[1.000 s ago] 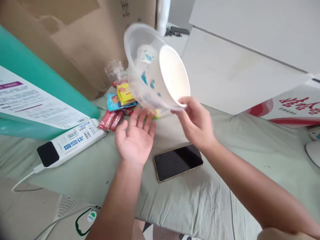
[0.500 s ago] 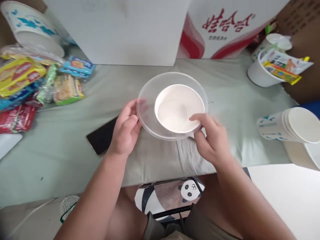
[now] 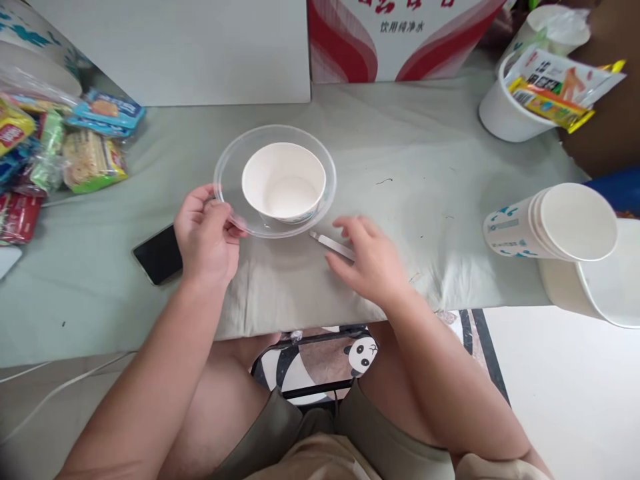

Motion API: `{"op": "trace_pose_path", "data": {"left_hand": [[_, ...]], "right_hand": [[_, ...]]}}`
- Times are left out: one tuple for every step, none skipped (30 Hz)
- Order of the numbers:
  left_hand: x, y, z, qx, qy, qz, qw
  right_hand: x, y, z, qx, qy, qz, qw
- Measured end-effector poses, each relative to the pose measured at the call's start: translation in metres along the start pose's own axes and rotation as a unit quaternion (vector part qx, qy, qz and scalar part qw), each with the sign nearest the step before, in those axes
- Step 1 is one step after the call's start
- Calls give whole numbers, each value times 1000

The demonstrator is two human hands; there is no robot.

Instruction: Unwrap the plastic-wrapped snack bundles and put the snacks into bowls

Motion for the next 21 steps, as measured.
{"op": "trace_pose_path", "data": {"left_hand": [[-1,1,-3,-9,-2,-2,1000],[-1,2,-5,-14,-5,-2,1000],[-2,2,-7,-16,-6,-2,1000],[-2,2,-9,-16,-7,-1,1000],[-2,2,-9,-14,-5,-1,1000],[-3,1,-9,-10,-1,-3,1000],[-3,-1,-8,-3,5,-7,1000],[-3,-3,-6,4,12,-12,1000],[-3,-5,-4,13,19,-19,1000],[-2,-8,-2,22,23,-25,999],[-2,-10,0,31,26,-32,999],[-1,-13,2,41,27,-39,998],[1,-16,5,50,26,-45,997],[2,-18,6,59,26,-50,997],[4,-21,8,68,27,-54,996],[6,-23,9,77,30,-56,995],[8,-26,9,85,34,-54,994],[9,-28,10,91,38,-50,994],[10,-30,10,97,44,-44,993],[10,-31,9,103,49,-37,993],[11,-33,9,108,55,-30,992]], "right_hand": [[-2,-3,4,33,-27,10,999],[-5,-5,6,55,-50,23,997],[-10,-5,7,63,-69,37,995],[-16,-3,5,53,-84,55,994],[-25,0,2,34,-96,75,992],[-35,4,-3,8,-107,96,990],[-46,10,-8,-23,-117,119,986],[-57,15,-15,-56,-126,140,981],[-67,20,-21,-94,-133,154,974],[-72,24,-29,-137,-137,154,969],[-73,26,-36,-185,-137,140,963],[-70,27,-42,-231,-132,114,957],[-62,26,-46,-268,-126,83,952],[-51,23,-47,-289,-114,45,949],[-36,20,-45,-290,-98,1,952],[-20,17,-41,-272,-81,-45,958],[-2,12,-34,-238,-59,-103,964],[15,7,-27,-203,-44,-157,966],[29,3,-21,-177,-35,-190,965],[39,0,-17,-161,-26,-203,965],[43,-1,-14,-155,-16,-191,969]]}}
Point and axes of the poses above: each hand's wrist, its own y-axis towards the middle knuckle, its own z-axis out of the palm, x = y × z, the point moved 6 cm from there along y, towards the middle knuckle, and after that the axes turned 5 degrees about z, right-handed, at the moved point
